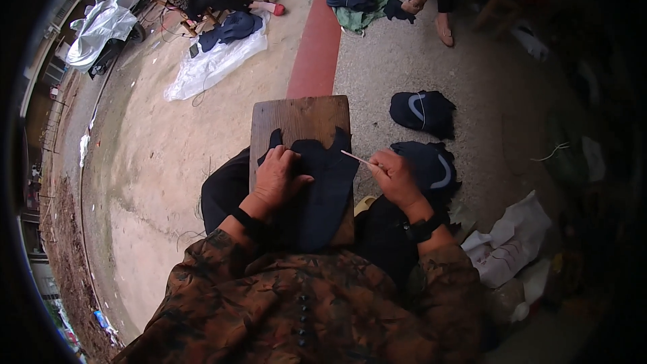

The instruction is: Hand-stitching a shoe upper component using a needle and thread.

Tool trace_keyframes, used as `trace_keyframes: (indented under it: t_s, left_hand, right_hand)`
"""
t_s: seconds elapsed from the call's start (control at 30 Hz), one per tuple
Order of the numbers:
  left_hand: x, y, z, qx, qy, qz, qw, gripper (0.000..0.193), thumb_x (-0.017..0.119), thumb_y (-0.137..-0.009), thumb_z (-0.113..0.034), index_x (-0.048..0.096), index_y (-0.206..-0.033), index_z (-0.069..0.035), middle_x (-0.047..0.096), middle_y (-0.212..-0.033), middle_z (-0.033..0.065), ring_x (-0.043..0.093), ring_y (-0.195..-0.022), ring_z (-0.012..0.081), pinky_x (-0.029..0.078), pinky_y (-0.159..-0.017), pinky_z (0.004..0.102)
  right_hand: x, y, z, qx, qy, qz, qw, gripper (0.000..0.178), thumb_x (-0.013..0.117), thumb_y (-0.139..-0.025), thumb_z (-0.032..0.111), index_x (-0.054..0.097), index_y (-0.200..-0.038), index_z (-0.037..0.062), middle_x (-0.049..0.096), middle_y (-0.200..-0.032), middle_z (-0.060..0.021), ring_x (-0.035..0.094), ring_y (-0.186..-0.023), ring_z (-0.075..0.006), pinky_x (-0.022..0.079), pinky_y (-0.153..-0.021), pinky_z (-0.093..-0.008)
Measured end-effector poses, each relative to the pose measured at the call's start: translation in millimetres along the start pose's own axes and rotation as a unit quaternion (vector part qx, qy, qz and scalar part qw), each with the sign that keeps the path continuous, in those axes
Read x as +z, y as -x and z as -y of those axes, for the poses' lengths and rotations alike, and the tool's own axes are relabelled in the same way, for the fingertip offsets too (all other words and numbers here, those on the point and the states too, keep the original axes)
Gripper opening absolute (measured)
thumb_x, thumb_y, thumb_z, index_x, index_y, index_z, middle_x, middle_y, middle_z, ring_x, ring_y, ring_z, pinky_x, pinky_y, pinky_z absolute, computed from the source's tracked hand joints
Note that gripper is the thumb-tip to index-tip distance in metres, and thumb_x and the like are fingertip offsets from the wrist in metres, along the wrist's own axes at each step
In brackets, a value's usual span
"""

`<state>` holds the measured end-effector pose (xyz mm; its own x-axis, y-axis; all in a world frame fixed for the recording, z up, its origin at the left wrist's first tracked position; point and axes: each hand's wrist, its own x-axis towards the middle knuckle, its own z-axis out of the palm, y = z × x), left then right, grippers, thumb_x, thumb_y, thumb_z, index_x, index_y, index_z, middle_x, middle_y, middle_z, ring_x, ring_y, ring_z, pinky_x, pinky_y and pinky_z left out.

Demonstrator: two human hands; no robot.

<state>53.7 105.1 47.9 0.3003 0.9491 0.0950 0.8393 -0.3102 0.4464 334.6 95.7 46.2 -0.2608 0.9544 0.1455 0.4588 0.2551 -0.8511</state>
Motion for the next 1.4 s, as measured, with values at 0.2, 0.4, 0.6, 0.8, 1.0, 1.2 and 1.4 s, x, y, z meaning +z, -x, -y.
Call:
trace_keyframes:
  t_s: [0.2, 0.4, 0.6, 0.8, 1.0, 1.2, 1.4]
  left_hand:
    - [-1, 5, 4, 0.013, 0.009, -0.008, 1.0, 0.048, 0.076, -0.066, -0.034, 0.056, -0.101, -0.009, 0.051, -0.098, 0.0098, 0.051, -0.098, 0.0302, 0.045, -0.081, 0.0384]
    - [-3, 7, 7, 0.042, 0.044, -0.041, 0.997, 0.045, 0.074, -0.069, -0.034, 0.058, -0.102, -0.008, 0.052, -0.097, 0.0106, 0.052, -0.096, 0.03, 0.047, -0.079, 0.0381]
    - [-5, -2, 10, 0.02, 0.308, -0.025, 0.951, 0.034, 0.066, -0.083, -0.024, 0.059, -0.107, -0.001, 0.06, -0.1, 0.015, 0.061, -0.089, 0.0268, 0.048, -0.076, 0.033]
    - [5, -5, 7, 0.002, 0.361, 0.044, 0.932, 0.015, 0.064, -0.085, -0.014, 0.064, -0.085, 0.001, 0.06, -0.071, 0.0073, 0.058, -0.07, 0.0129, 0.047, -0.065, 0.0276]
    - [18, 4, 11, -0.059, 0.432, 0.031, 0.9, 0.01, 0.057, -0.089, -0.009, 0.059, -0.091, 0.0, 0.059, -0.076, 0.0023, 0.059, -0.074, 0.0118, 0.047, -0.067, 0.0232]
    - [25, 6, 2, 0.037, 0.457, 0.053, 0.887, 0.007, 0.054, -0.089, -0.006, 0.056, -0.093, 0.0, 0.056, -0.097, 0.0045, 0.054, -0.08, 0.0107, 0.045, -0.073, 0.0238]
    - [23, 12, -2, 0.096, 0.41, -0.026, 0.907, 0.007, 0.06, -0.08, -0.003, 0.054, -0.084, -0.001, 0.058, -0.089, 0.0115, 0.056, -0.076, 0.0265, 0.046, -0.073, 0.0322]
  right_hand:
    - [54, -8, 20, 0.112, -0.538, -0.086, 0.831, 0.015, 0.047, -0.087, -0.003, 0.051, -0.074, 0.0036, 0.06, -0.106, -0.0229, 0.061, -0.09, -0.0183, 0.051, -0.063, -0.023]
    - [81, -13, 25, 0.108, -0.484, -0.12, 0.86, 0.018, 0.044, -0.084, -0.005, 0.046, -0.069, 0.0043, 0.062, -0.098, -0.0266, 0.063, -0.09, -0.0215, 0.054, -0.062, -0.0237]
    - [80, -8, 35, 0.09, -0.463, -0.103, 0.875, 0.016, 0.044, -0.084, -0.004, 0.046, -0.07, 0.0039, 0.062, -0.099, -0.0266, 0.064, -0.084, -0.0196, 0.054, -0.066, -0.0251]
    - [84, -9, 37, 0.094, -0.483, -0.091, 0.866, 0.012, 0.045, -0.086, -0.001, 0.047, -0.075, 0.0039, 0.063, -0.098, -0.0255, 0.064, -0.089, -0.0238, 0.054, -0.065, -0.0257]
    - [90, -11, 31, 0.107, -0.596, -0.17, 0.777, 0.007, 0.048, -0.089, 0.006, 0.047, -0.082, 0.0057, 0.063, -0.095, -0.0235, 0.065, -0.091, -0.0307, 0.056, -0.063, -0.0274]
    - [102, -16, 28, 0.119, -0.637, -0.211, 0.732, 0.009, 0.049, -0.093, 0.012, 0.049, -0.086, 0.0053, 0.063, -0.086, -0.0163, 0.066, -0.081, -0.0254, 0.056, -0.062, -0.0253]
    - [107, -15, 27, 0.151, -0.568, -0.154, 0.794, 0.011, 0.051, -0.093, 0.015, 0.054, -0.093, 0.0044, 0.063, -0.077, -0.0131, 0.063, -0.067, -0.0175, 0.051, -0.055, -0.0216]
